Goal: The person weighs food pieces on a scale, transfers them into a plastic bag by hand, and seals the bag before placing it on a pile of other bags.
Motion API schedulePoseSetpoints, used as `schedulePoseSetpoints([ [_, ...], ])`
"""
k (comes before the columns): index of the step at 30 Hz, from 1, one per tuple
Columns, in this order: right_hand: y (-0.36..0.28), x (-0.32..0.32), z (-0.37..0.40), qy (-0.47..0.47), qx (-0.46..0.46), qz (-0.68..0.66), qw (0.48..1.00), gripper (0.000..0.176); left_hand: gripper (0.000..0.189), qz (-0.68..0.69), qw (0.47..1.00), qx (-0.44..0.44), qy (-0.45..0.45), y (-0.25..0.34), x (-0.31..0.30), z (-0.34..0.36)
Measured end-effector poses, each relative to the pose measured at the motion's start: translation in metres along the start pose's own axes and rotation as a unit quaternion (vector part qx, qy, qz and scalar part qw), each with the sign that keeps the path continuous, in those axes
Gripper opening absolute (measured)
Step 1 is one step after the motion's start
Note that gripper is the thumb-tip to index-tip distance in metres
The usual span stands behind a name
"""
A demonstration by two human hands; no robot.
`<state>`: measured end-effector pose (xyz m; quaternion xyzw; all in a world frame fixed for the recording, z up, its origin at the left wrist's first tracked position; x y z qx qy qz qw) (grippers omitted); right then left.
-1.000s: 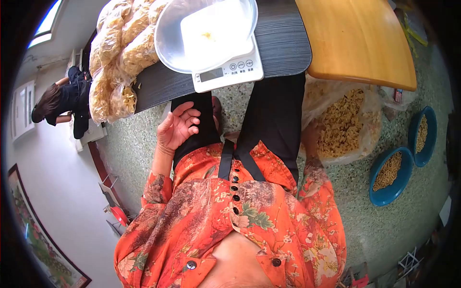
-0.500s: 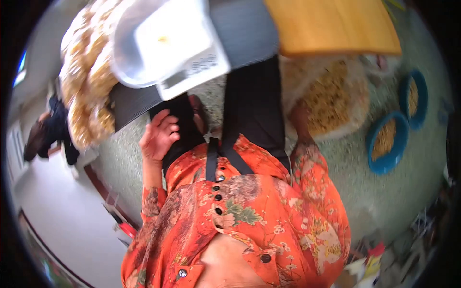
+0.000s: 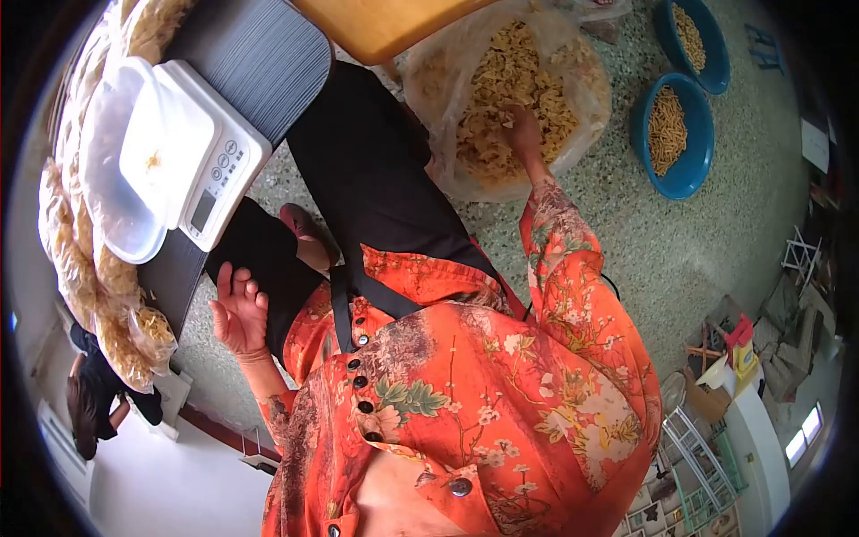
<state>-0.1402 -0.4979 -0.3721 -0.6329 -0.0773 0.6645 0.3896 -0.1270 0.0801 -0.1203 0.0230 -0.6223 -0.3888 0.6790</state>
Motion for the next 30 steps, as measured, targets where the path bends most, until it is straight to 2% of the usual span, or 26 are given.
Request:
schedulePoseSetpoints([
  [2,-0.013,-0.017,-0.010,-0.027,0.035,-0.017,0.999,0.059,0.065,-0.002,1.000,0.003,0.013,0.003,-0.003,0.001],
  [4,-0.020,-0.022,-0.019,-0.043,0.074,0.119,0.989,0.073,0.065,-0.003,1.000,0.001,0.018,0.002,-0.003,0.002],
  [5,-0.024,-0.027,-0.025,-0.044,0.073,0.118,0.989,0.073,0.064,-0.005,1.000,0.000,0.023,0.002,-0.003,0.002],
  [7,-0.043,-0.034,-0.034,-0.033,0.005,0.170,0.985,0.085,0.065,-0.012,1.000,0.000,0.028,0.002,-0.002,0.002],
  [11,-0.029,-0.002,-0.047,-0.043,-0.036,0.181,0.982,0.083,0.065,-0.020,0.999,0.001,0.034,0.003,0.003,0.001],
  [13,-0.030,0.031,-0.035,-0.132,-0.002,0.218,0.967,0.076,0.065,-0.025,0.999,0.002,0.039,0.004,0.003,0.001],
  [17,-0.057,0.054,0.009,-0.140,0.018,0.207,0.968,0.069,0.065,-0.025,0.999,0.001,0.043,0.002,0.006,-0.001],
  [19,-0.056,0.075,0.019,-0.062,-0.049,0.260,0.962,0.067,0.065,-0.029,0.999,-0.001,0.035,0.002,0.007,-0.001],
  [23,-0.054,0.054,0.006,-0.115,-0.026,0.239,0.964,0.072,0.065,-0.024,0.999,-0.009,0.027,0.003,0.005,0.000],
  [25,-0.046,0.042,-0.015,-0.017,-0.071,0.255,0.964,0.081,0.066,-0.021,0.999,-0.007,0.024,0.004,0.004,0.001],
  [26,-0.056,0.033,-0.017,-0.018,-0.072,0.256,0.964,0.081,0.066,-0.016,1.000,-0.006,0.022,0.005,0.003,0.001],
  [28,-0.058,0.017,-0.021,-0.153,0.083,0.178,0.969,0.091,0.066,-0.014,1.000,-0.004,0.021,0.004,0.004,0.001],
  [30,-0.066,0.031,-0.028,-0.171,0.031,0.175,0.969,0.086,0.066,-0.016,1.000,0.006,0.022,0.007,0.006,0.002],
])
Point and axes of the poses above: each hand's wrist, its own z-axis away from the middle knuckle, its own x-axis out of the palm, y = z × x, the point moved 8 cm from there along -z, towards the middle knuckle, and after that the axes turned 3 degrees about -y, right-handed, at the moved point
